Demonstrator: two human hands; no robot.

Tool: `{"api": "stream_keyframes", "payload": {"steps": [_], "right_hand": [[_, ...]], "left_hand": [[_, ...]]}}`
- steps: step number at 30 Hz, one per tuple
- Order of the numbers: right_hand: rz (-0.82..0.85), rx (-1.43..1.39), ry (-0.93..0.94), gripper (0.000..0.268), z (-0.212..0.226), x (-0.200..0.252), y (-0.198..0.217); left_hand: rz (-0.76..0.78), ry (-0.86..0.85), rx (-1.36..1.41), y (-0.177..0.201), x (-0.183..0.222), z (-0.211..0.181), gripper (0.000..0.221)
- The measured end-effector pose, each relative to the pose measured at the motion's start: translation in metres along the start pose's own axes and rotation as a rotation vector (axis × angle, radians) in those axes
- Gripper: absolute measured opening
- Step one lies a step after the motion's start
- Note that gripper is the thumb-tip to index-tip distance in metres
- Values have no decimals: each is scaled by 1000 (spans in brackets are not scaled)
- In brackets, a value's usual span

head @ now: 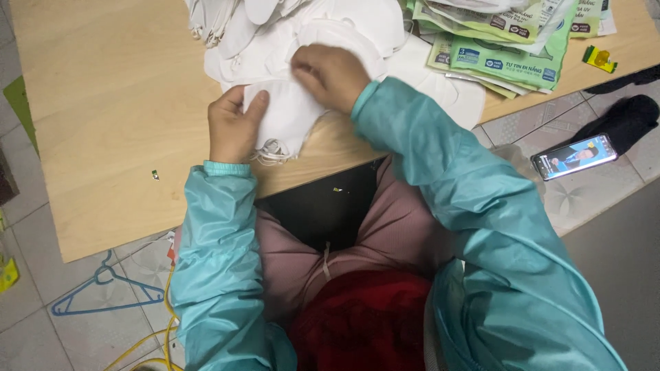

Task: Inspecting and stacking white face masks at a workstation in a factory setting.

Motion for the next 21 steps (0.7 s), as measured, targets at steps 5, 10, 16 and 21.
{"api": "stream_keyframes", "payload": {"steps": [5, 10, 16, 21], "right_hand": [[188, 304, -424, 32, -71, 7, 7], [299, 448, -547, 48, -86, 9, -1], [310, 434, -595, 48, -93, 8, -4], [141, 467, -549, 55, -104, 7, -2]], "left_hand": [[-25, -52, -22, 5, -1, -4, 15], [-29, -95, -42, 9, -3, 4, 15], [-61, -98, -111, 15, -3, 5, 17], [-64, -330, -333, 13, 1, -19, 50]]}}
Point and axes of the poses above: each hand's wrist, its own x-axis away from the middle knuckle, its own y-axis out of the back of the hand, z = x × y, the point moved 8 cm from there along -x, towards the middle knuckle, and after that the axes turned 14 degrees about z, right-handed, at the moved point
